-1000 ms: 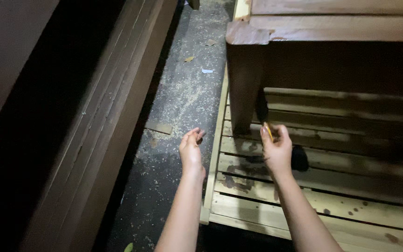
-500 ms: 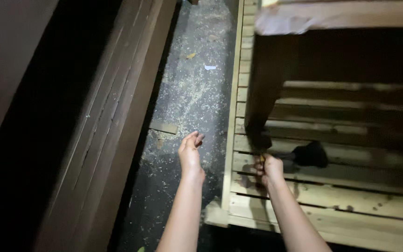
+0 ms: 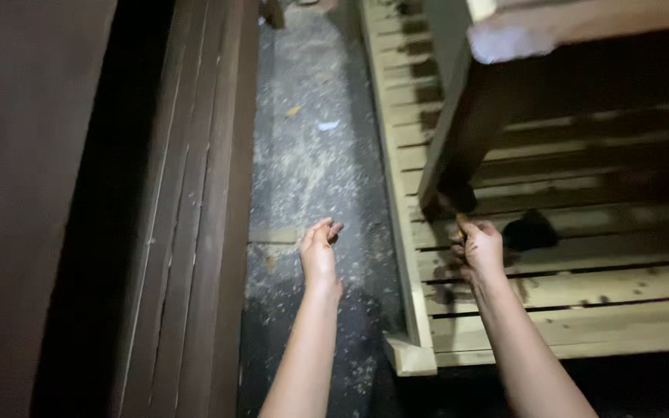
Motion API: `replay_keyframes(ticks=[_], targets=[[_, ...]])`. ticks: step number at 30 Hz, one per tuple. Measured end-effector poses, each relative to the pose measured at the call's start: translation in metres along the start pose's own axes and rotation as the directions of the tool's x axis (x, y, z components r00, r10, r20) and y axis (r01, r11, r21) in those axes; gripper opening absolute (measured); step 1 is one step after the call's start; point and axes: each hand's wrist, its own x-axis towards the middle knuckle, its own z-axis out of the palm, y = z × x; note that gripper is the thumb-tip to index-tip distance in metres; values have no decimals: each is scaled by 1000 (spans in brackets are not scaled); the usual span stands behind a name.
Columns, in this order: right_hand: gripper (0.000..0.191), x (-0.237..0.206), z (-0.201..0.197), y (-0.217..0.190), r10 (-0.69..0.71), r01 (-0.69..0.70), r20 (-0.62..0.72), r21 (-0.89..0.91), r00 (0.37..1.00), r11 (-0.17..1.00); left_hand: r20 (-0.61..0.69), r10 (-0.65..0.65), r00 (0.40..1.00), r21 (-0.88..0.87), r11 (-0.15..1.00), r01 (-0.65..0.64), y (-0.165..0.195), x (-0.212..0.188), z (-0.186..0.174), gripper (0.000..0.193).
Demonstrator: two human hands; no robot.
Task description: The person applies brown wood stain to slatted wooden furniture using a brush, coating the frame edges and tabletop slats, then rubs the stained surface by hand to work the finish into the wood. A can of stain and its lid rest on the furniture while they work.
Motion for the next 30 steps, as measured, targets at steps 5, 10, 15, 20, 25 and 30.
replay_keyframes(ticks=[5,10,15,20,25,30], targets=[[20,-52,7,-90,-175,166,55,144,983,976,96,21,995,-46,999,-17,21,-10,43,33],[14,-109,18,-169,-267,257,57,148,962,955,174,48,983,-105,994,-30,52,-23,71,32],[10,-137,22,-200,-505,465,145,239,851,852,192,64,979,-88,995,-48,66,-24,77,33],[9,-93,9,-119,-527,503,150,171,837,847,171,60,983,-87,995,-46,40,-16,54,33],[14,-27,-22,18,-369,368,8,50,930,929,124,-12,992,-50,999,19,8,-8,19,34],[19,2,-32,86,-54,53,-92,-13,994,998,81,-4,997,-36,999,7,-15,5,-5,33]])
